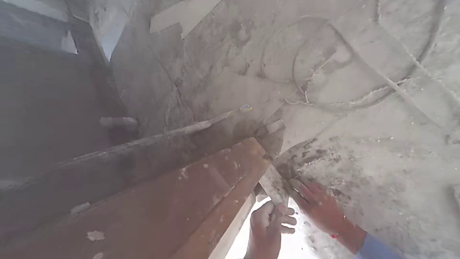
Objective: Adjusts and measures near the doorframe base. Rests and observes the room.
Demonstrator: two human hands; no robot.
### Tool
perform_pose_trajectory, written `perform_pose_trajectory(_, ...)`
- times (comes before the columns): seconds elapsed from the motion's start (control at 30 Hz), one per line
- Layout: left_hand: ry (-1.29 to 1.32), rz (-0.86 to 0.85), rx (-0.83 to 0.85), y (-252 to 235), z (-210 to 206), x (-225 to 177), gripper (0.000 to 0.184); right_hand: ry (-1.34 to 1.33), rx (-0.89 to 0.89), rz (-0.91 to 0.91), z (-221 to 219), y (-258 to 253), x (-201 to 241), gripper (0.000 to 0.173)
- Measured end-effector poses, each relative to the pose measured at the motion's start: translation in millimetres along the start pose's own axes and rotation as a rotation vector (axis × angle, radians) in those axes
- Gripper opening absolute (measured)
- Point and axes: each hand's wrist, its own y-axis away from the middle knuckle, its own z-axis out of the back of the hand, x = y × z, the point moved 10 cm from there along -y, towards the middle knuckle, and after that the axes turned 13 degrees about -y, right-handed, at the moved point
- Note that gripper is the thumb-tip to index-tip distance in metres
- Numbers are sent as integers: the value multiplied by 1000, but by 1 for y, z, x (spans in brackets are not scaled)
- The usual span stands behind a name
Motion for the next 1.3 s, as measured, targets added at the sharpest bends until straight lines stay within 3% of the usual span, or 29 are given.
perform_pose_trajectory(0.1, -34, -12, 5, -1, -1, -2, 24, 4, -10, 6, 1, -1, 0, 26)
perform_pose_trajectory(0.33, -145, 163, 89, -6, -18, -2, 31, 20, -62, -61, 3, 21, 1, 27)
perform_pose_trajectory(0.43, -384, 4, 118, 18, -35, 2, 24, -115, -106, -194, 28, 38, 1, 29)
perform_pose_trajectory(0.53, -582, -176, 74, 47, -48, 8, 27, -302, -45, -349, 46, 58, -13, 63)
perform_pose_trajectory(0.57, -620, -266, 58, 55, -49, 6, 29, -304, -43, -318, 53, 59, -12, 65)
perform_pose_trajectory(0.67, -689, -465, -3, 71, -45, 0, 41, -276, -50, -145, 69, 45, 7, 50)
perform_pose_trajectory(0.8, -733, -519, -85, 97, -37, -11, 44, -334, -24, -115, 80, 39, 32, 42)
perform_pose_trajectory(0.87, -694, -541, -139, 109, -30, -20, 35, -315, -27, -100, 86, 39, 44, 44)
perform_pose_trajectory(0.93, -581, -477, -154, 113, -19, -17, 26, -247, -32, 13, 92, 40, 62, 43)
perform_pose_trajectory(1.0, -457, -307, -54, 109, -10, 2, 26, -175, 17, 135, 86, 43, 75, 48)
perform_pose_trajectory(1.1, -470, -145, 17, 107, 2, 32, 32, -242, 326, 40, 57, 28, 61, 74)
perform_pose_trajectory(1.2, -601, -155, 50, 113, 7, 49, 32, -360, 471, -23, 32, -6, 39, 80)
perform_pose_trajectory(1.3, -644, -86, 100, 121, 12, 72, 33, -569, 541, -28, 7, -45, 30, 62)
